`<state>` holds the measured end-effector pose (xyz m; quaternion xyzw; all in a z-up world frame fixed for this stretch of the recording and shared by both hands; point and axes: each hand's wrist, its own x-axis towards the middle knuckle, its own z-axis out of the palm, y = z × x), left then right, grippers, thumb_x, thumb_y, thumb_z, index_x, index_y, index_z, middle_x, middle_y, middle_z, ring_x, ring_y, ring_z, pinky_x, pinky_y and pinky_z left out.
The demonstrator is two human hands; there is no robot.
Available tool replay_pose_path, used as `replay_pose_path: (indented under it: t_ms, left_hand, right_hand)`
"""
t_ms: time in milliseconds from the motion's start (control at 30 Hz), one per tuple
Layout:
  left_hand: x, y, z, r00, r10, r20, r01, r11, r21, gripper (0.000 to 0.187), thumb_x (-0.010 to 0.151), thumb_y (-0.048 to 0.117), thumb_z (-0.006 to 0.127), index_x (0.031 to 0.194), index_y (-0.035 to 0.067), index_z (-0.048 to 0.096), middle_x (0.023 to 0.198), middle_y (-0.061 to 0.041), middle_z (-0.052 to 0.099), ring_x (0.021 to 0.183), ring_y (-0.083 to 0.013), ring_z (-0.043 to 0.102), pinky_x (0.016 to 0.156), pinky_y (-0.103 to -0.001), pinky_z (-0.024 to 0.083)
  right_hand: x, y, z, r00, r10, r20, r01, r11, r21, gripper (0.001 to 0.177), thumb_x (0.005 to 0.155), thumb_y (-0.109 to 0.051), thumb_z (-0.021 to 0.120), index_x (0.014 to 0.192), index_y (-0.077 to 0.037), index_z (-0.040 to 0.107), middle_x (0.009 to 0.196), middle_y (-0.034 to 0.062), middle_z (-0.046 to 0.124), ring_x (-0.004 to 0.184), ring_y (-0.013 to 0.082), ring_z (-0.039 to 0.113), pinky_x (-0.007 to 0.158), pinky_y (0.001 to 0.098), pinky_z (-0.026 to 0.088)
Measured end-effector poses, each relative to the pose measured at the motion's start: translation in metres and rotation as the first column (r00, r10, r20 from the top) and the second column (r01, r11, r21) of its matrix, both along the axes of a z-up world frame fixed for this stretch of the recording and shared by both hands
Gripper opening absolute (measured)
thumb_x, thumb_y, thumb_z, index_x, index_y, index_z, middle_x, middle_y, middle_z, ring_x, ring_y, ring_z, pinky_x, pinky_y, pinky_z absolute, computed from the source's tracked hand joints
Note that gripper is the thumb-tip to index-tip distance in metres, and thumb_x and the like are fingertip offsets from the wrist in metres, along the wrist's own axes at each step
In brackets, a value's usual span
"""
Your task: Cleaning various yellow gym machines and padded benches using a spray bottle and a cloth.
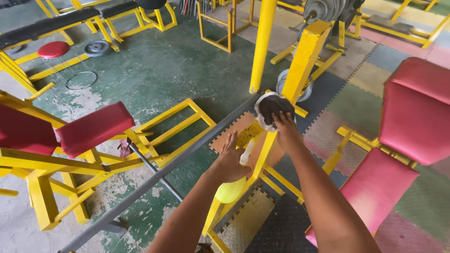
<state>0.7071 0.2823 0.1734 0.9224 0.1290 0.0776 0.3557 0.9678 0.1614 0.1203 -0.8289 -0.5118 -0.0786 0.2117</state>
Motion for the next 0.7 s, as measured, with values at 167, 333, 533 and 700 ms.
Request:
replay_pose_path:
  t_ms: [167, 333, 533, 700]
  left_hand:
    - [0.01, -0.001, 0.014, 0.995, -0.092, -0.029, 0.094, 0.992, 0.084, 0.074, 0.07, 0.032, 0.075, 0.138, 0.006, 0.062, 0.166, -0.028, 0.013, 0.157, -0.0449, 0.005, 0.125, -0.051, 0.017]
    - [0.013, 0.001, -0.002, 0.991, -0.13, -0.029, 0.133, 0.984, 0.115, 0.071, 0.073, 0.032, 0.069, 0.139, 0.009, 0.061, 0.158, -0.032, 0.029, 0.152, -0.0492, 0.016, 0.123, -0.056, 0.017]
    - [0.021, -0.007, 0.011, 0.984, -0.102, -0.148, 0.139, 0.954, 0.264, 0.066, 0.076, 0.035, 0.07, 0.127, -0.006, 0.061, 0.16, -0.034, 0.026, 0.153, -0.0506, 0.012, 0.123, -0.056, 0.018]
    - [0.021, 0.013, 0.001, 0.992, -0.118, -0.053, 0.126, 0.975, 0.182, 0.076, 0.074, 0.036, 0.073, 0.135, -0.006, 0.054, 0.152, -0.031, 0.039, 0.145, -0.0498, 0.027, 0.117, -0.052, 0.029]
  right_hand:
    - [-0.053, -0.003, -0.021, 0.998, 0.067, 0.006, -0.068, 0.998, 0.01, 0.089, 0.065, -0.008, 0.071, 0.152, -0.009, 0.047, 0.16, 0.0211, 0.035, 0.152, 0.0443, 0.025, 0.122, 0.0502, 0.027]
    - [-0.082, -0.016, 0.017, 0.981, 0.192, -0.004, -0.191, 0.979, 0.076, 0.071, 0.081, 0.011, 0.053, 0.148, -0.014, 0.054, 0.161, 0.0135, 0.041, 0.153, 0.0339, 0.032, 0.124, 0.0461, 0.031]
    - [-0.019, 0.012, 0.024, 0.991, 0.129, -0.022, -0.128, 0.991, 0.022, 0.064, 0.087, 0.009, 0.054, 0.146, -0.017, 0.057, 0.156, 0.0075, 0.048, 0.149, 0.0286, 0.037, 0.121, 0.0427, 0.034]
    - [0.029, 0.018, 0.005, 1.0, 0.007, -0.03, -0.002, 0.986, 0.165, 0.068, 0.086, 0.011, 0.054, 0.15, -0.011, 0.048, 0.159, 0.0109, 0.044, 0.151, 0.0349, 0.034, 0.12, 0.0435, 0.035]
